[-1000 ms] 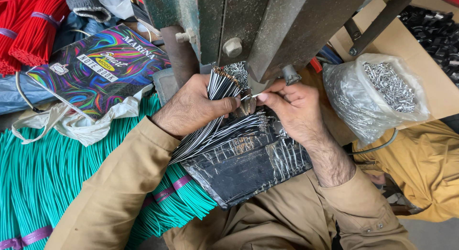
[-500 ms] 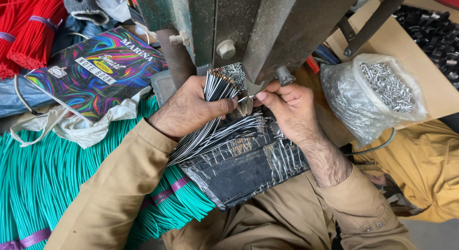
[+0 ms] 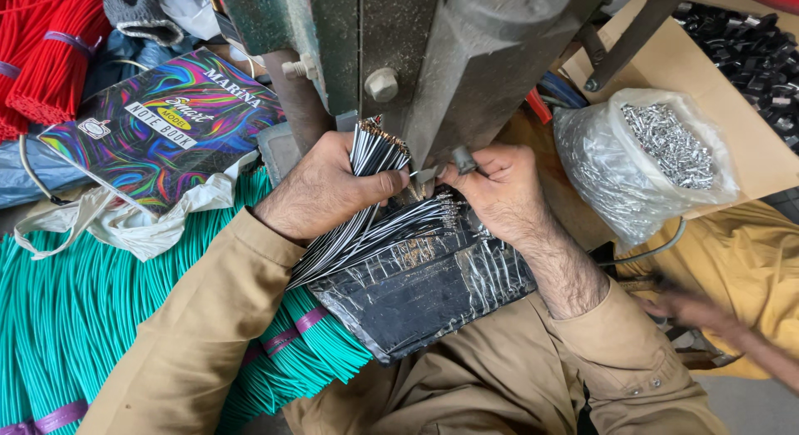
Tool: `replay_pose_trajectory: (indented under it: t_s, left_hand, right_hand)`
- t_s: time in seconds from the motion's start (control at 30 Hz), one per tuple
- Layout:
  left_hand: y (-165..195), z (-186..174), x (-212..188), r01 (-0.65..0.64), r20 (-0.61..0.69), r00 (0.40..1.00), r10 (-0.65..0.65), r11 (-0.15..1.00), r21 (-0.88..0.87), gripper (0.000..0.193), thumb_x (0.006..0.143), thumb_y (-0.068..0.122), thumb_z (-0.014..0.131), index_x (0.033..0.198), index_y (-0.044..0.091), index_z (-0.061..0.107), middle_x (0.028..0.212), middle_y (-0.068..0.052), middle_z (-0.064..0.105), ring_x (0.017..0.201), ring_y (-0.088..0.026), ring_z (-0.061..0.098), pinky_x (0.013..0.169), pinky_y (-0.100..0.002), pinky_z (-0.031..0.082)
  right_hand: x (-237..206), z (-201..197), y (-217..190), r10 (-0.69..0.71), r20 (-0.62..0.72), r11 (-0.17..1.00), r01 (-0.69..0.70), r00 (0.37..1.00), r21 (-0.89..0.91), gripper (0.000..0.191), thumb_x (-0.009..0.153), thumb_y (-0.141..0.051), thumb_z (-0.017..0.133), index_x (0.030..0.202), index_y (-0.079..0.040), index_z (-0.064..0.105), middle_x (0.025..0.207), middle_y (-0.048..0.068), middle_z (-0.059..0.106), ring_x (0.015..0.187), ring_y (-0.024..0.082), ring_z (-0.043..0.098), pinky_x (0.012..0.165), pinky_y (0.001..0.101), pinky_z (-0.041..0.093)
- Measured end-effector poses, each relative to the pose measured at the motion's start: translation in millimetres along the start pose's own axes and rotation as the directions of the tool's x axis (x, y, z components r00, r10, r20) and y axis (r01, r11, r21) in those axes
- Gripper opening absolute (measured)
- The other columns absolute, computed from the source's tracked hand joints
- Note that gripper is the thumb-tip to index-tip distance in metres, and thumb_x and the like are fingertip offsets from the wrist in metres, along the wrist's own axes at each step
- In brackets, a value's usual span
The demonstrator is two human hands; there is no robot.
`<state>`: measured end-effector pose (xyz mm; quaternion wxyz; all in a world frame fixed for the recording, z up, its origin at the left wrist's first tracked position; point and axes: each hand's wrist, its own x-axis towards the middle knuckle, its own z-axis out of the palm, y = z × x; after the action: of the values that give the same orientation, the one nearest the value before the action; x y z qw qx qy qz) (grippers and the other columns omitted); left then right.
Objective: The person holds a bundle of black wires in one hand and repeatedly places a metal terminal onto a wire end under a bench-mounted crimping press, operating the press to crimp the terminal onto the wire, then reaches into a bag of metal terminals for the next one. The crimped wires accumulate in the bundle as the cycle repeats.
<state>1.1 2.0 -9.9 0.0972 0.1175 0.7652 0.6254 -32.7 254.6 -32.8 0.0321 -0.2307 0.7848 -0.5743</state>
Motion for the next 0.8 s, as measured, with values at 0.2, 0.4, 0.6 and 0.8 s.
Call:
replay_pose_trajectory:
  t_s: [0.2,0.4,0.6,0.8]
  left_hand:
    - [4,0,-1,0.012,0.003,1.0,-0.012,1.0,-0.021,0.017,0.088,0.018,0.075,0.091,0.002,0.077,0.071,-0.001,0.073,0.066,-0.006,0.066,0.064,-0.027,0.057]
    - [5,-2,-2,-0.052,0.046,0.997,0.056,0.996,-0.076,0.019,0.091,0.02,0.075,0.089,0.002,0.077,0.074,-0.001,0.074,0.07,-0.006,0.066,0.067,-0.027,0.056]
    - [1,0,-1,-0.015,0.039,0.999,0.016,1.0,-0.027,0.018,0.09,0.02,0.075,0.09,0.003,0.078,0.074,0.0,0.074,0.07,-0.006,0.066,0.067,-0.027,0.056]
    - [3,2,-2,0.0,0.038,0.999,0.003,0.998,-0.063,0.016,0.089,0.019,0.076,0.093,0.003,0.078,0.076,0.001,0.074,0.07,-0.006,0.066,0.067,-0.028,0.057]
  right_hand:
    - [-3,3,-6,0.008,0.02,0.998,-0.009,1.0,0.056,0.008,0.098,-0.002,0.073,0.104,0.002,0.075,0.098,0.006,0.077,0.09,0.007,0.069,0.082,0.0242,0.058]
    - [-19,-20,-38,0.003,0.069,0.999,0.0,0.998,-0.04,0.013,0.095,-0.005,0.072,0.106,0.0,0.075,0.103,0.007,0.078,0.095,0.012,0.074,0.085,0.0263,0.061]
    - [-31,-42,-56,0.013,0.189,0.748,0.116,0.982,-0.653,0.011,0.088,-0.013,0.074,0.095,-0.004,0.077,0.096,0.007,0.075,0.089,0.02,0.074,0.079,0.0323,0.06]
    - [-33,-37,-41,-0.131,0.223,0.684,0.251,0.966,-0.686,0.01,0.089,-0.01,0.072,0.096,-0.004,0.073,0.098,0.008,0.073,0.092,0.024,0.072,0.082,0.035,0.058]
